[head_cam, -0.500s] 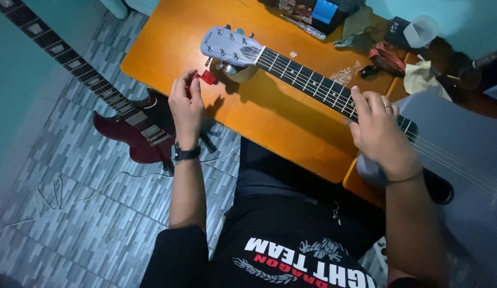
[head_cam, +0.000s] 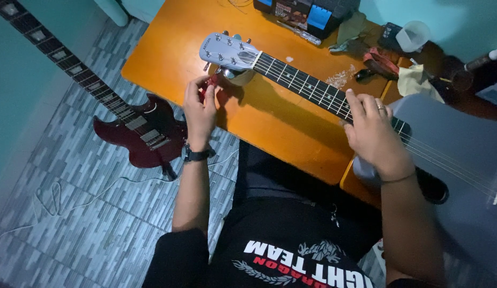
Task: The person uses a red string winder to remove an old string from the headstock of a grey acoustic guitar. They then thread a new string through the bridge and wind it onto the tuning peg.
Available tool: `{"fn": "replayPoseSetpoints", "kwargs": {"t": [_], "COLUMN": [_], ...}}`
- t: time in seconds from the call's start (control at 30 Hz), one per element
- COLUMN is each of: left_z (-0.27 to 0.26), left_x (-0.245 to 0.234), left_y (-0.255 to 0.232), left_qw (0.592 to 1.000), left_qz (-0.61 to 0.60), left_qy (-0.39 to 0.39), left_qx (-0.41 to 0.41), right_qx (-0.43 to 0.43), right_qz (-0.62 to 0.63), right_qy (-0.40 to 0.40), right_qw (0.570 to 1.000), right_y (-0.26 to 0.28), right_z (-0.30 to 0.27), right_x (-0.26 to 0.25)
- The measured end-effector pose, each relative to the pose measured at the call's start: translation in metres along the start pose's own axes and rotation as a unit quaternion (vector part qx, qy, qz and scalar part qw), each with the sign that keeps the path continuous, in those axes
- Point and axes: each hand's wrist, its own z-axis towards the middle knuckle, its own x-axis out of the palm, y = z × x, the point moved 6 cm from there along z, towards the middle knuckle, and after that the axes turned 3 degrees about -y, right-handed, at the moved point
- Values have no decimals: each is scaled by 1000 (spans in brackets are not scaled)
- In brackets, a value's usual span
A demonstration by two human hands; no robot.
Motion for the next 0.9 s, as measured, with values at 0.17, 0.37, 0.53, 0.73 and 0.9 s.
{"fn": "replayPoseSetpoints", "kwargs": {"t": [0.17, 0.37, 0.53, 0.73, 0.9], "left_z": [-7, -10, -4, -5, -6], "left_x": [10, 12, 16, -1, 8], "left_y": [11, 4, -9, -9, -21], "left_qw": [1000, 997, 992, 993, 987], "left_qz": [6, -19, 4, 17, 61], "left_qy": [4, -53, -47, -44, -56], "left_qx": [-5, 42, 116, 106, 138], "right_qx": [-20, 7, -19, -11, -16], "right_qz": [-5, -12, -10, -10, -10], "right_qy": [-6, 10, -5, -1, -7], "right_qw": [1000, 1000, 1000, 1000, 1000], "right_y": [-11, 3, -7, -8, -11], "right_z": [0, 1, 2, 1, 0], "right_x": [16, 1, 11, 10, 14]}}
